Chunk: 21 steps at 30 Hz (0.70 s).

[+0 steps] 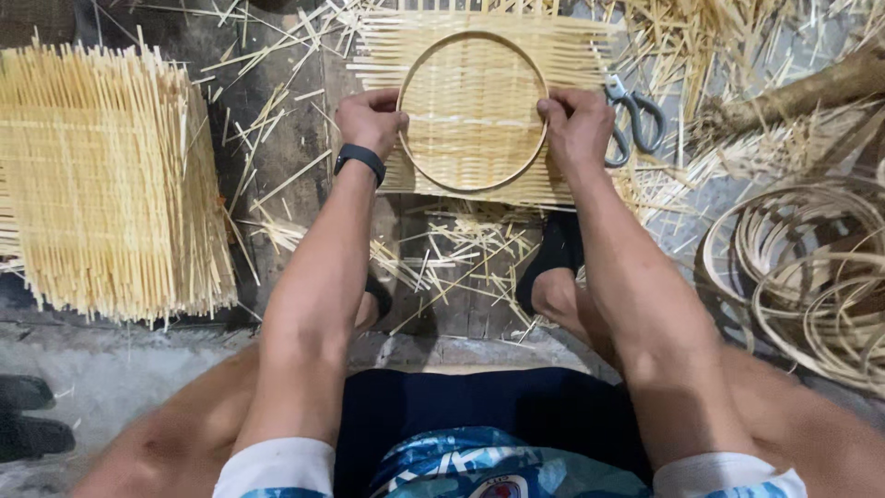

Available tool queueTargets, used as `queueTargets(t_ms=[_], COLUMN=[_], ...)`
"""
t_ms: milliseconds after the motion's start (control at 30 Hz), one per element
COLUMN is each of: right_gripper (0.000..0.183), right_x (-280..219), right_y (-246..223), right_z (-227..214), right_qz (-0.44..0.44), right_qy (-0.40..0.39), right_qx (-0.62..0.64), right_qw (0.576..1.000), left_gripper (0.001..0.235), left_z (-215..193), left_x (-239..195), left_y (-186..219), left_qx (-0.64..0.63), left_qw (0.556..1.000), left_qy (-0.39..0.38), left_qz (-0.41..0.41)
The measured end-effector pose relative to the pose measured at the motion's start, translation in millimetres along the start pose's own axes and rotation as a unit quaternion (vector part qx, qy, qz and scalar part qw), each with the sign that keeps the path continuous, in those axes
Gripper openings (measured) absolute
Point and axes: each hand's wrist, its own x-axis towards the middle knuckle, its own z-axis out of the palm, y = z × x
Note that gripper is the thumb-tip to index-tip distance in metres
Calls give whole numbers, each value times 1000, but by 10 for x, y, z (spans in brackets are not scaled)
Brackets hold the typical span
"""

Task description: The person repeatedly trims the edges of rectangular bamboo mats using shears. They place a circular wooden template on each mat, cut around it, and set the trimmed pieces aside.

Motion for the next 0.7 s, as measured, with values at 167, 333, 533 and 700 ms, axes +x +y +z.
queueTargets(t_ms=[167,333,533,700], right_gripper=[15,12,13,16], right_x=[49,84,136,153], right_y=[59,181,205,264], right_z=[72,159,144,77], right_qz=[-30,-2,49,30], right_qy=[24,1,-29,-42], right_qx=[-21,-20,-2,11], right_qw=[999,1000,998,999], left_gripper=[34,33,29,21], left_z=[-39,-15,9,62], left_x=[37,31,50,100], left_y=[-2,-95,-135,-346], left_qx=[-28,-54,-25,-98], left_qw=[998,996,999,995], left_qy=[-33,-14,-2,-32], left_qz=[-44,-75,-44,-10])
